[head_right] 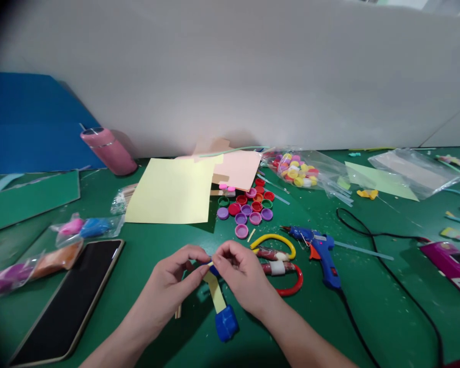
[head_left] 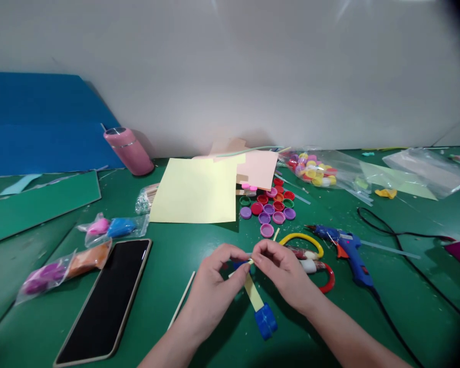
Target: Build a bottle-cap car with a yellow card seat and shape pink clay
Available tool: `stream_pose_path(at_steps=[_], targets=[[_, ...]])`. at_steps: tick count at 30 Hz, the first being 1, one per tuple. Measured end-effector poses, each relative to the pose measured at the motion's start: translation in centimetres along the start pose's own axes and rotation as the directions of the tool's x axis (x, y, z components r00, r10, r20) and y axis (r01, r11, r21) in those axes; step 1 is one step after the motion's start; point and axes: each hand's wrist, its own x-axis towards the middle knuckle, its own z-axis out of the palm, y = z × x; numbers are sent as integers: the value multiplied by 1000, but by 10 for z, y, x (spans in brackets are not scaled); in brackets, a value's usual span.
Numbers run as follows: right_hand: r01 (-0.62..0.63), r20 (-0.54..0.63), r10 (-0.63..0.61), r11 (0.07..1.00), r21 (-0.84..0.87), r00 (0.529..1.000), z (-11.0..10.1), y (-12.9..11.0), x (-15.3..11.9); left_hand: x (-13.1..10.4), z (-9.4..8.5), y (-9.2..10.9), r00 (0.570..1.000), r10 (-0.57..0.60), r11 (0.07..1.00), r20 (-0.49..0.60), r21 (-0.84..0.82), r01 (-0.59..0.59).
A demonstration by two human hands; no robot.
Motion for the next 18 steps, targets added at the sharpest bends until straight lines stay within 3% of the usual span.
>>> stream_pose_path(at_steps=[6, 13, 18], targets=[[-51, -34, 54, 995, 91, 998, -5, 2, -1, -6, 1, 0, 996, -87, 996, 31, -18, 88], [42, 28, -37, 980, -192, 999, -3, -6, 1, -12, 4, -2, 996, -26, 999, -88, 37, 29], [66, 25, -62, 973, -219, 998, 1, -7, 3, -13, 4, -3, 979, 123, 990, -162, 84, -111]])
